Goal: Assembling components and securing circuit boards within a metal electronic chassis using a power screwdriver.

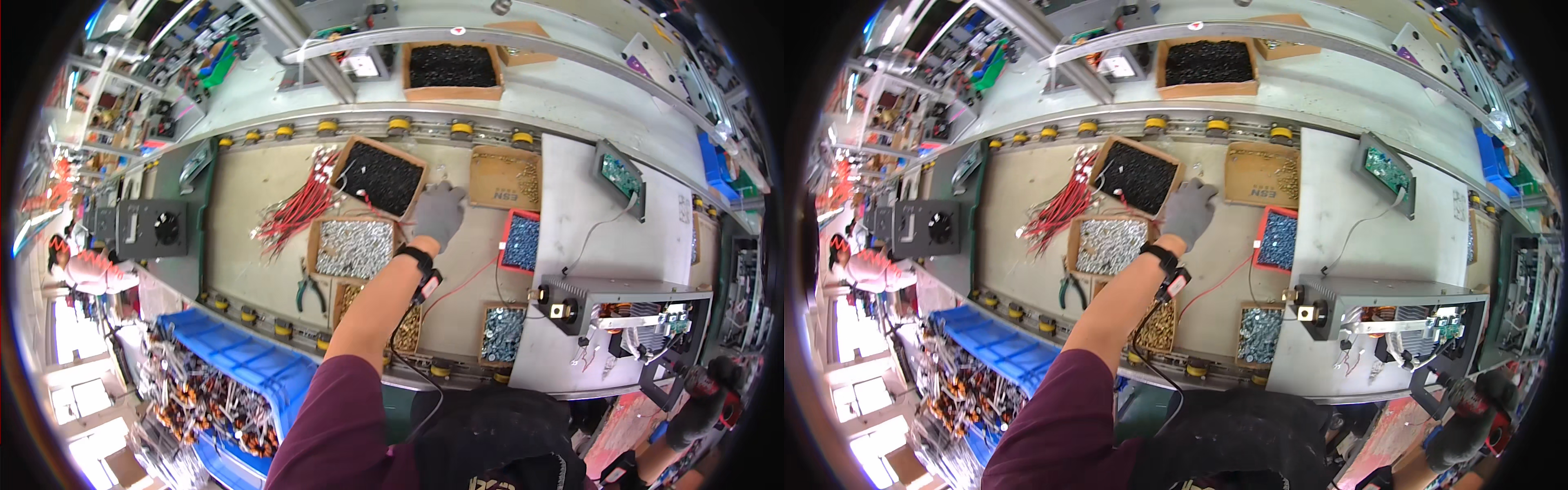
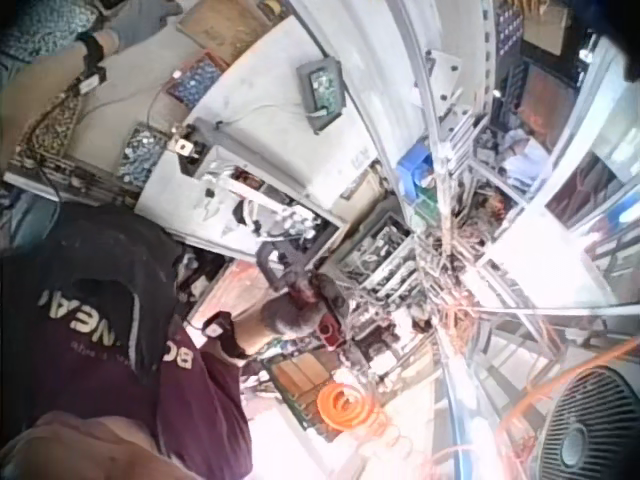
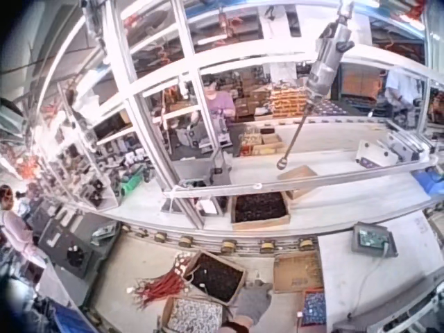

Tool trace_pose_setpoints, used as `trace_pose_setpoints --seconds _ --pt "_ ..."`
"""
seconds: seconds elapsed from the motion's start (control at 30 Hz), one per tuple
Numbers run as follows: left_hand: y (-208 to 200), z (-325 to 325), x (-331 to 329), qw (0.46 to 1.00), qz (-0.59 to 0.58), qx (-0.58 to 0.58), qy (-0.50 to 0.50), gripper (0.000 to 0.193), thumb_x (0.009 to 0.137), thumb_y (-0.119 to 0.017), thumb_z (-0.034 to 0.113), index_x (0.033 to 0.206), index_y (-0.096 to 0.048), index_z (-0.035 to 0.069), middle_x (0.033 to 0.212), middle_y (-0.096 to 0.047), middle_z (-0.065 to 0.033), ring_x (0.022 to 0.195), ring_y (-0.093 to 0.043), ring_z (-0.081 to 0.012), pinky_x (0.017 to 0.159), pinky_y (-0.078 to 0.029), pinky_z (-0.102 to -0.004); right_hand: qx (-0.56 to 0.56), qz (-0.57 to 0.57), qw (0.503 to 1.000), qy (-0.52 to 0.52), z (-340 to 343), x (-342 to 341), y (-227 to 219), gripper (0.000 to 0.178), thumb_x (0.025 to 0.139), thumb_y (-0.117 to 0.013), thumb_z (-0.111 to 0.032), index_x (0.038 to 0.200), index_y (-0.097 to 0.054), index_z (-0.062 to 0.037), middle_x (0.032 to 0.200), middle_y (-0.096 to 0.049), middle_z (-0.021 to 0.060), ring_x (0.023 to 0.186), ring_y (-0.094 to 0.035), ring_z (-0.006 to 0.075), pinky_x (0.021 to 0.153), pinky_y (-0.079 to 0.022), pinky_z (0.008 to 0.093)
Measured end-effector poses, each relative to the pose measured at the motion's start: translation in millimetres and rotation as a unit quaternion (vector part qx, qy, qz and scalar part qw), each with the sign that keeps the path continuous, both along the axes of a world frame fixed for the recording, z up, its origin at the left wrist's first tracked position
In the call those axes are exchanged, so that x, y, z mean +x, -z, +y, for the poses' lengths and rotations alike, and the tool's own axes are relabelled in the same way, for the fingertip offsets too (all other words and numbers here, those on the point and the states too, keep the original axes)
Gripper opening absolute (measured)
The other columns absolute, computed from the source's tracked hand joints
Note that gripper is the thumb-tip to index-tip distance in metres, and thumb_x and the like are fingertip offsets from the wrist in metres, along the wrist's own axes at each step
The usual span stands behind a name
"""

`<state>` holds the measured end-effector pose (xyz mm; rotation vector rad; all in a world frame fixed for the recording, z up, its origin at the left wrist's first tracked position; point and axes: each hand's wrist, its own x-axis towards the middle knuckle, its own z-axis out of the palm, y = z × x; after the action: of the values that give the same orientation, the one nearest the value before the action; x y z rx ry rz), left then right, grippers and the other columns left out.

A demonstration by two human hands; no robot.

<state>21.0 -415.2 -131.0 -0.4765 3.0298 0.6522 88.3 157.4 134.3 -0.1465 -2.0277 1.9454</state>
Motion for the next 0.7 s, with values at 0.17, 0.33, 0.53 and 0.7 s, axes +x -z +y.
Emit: trace_pose_setpoints --seconds 0.17,0.33,0.53,0.7 --pt "14.0 52.1 -97.1 0.989 -0.030 -0.035 0.138 0.022 0.084 -0.059 0.023 0.103 -0.066 0.015 0.108 -0.059 -0.0075 0.104 -0.058 -0.0258 0.079 -0.051 -0.0425 0.109 0.006 0.990 0.087 -78.2 8.7 -27.6 0.032 0.094 -0.045 -0.024 0.116 -0.047 -0.0014 0.102 -0.056 0.0111 0.066 -0.057 0.0187 0.063 -0.050 0.0341" --pt "15.9 69.2 -131.7 0.986 -0.156 0.041 0.027 0.027 0.081 -0.066 0.023 0.107 -0.065 0.015 0.114 -0.059 -0.0123 0.104 -0.063 -0.0304 0.082 -0.053 -0.0421 0.098 0.001 0.994 0.055 -66.7 23.3 -48.0 0.041 0.089 -0.053 -0.027 0.120 -0.049 -0.0008 0.109 -0.057 0.0132 0.094 -0.059 0.0246 0.087 -0.047 0.0385" --pt "21.5 59.3 -103.0 0.974 -0.005 0.208 -0.091 0.022 0.080 -0.062 0.021 0.099 -0.064 0.009 0.098 -0.067 -0.0170 0.096 -0.063 -0.0346 0.082 -0.051 -0.0414 0.095 0.063 0.990 0.083 -100.7 16.7 -42.8 0.054 0.083 -0.058 -0.029 0.125 -0.044 0.0015 0.108 -0.054 0.0147 0.099 -0.053 0.0268 0.092 -0.043 0.0414" --pt "-44.9 72.4 2.9 0.839 0.107 0.513 -0.144 0.020 0.082 -0.056 0.004 0.101 -0.063 0.001 0.086 -0.065 -0.0048 0.073 -0.058 -0.0121 0.068 -0.047 -0.0268 0.061 0.132 0.989 -0.038 -157.4 -3.1 -42.1 0.049 0.078 -0.064 -0.031 0.113 -0.045 -0.0021 0.089 -0.046 0.0100 0.079 -0.046 0.0224 0.074 -0.043 0.0375"
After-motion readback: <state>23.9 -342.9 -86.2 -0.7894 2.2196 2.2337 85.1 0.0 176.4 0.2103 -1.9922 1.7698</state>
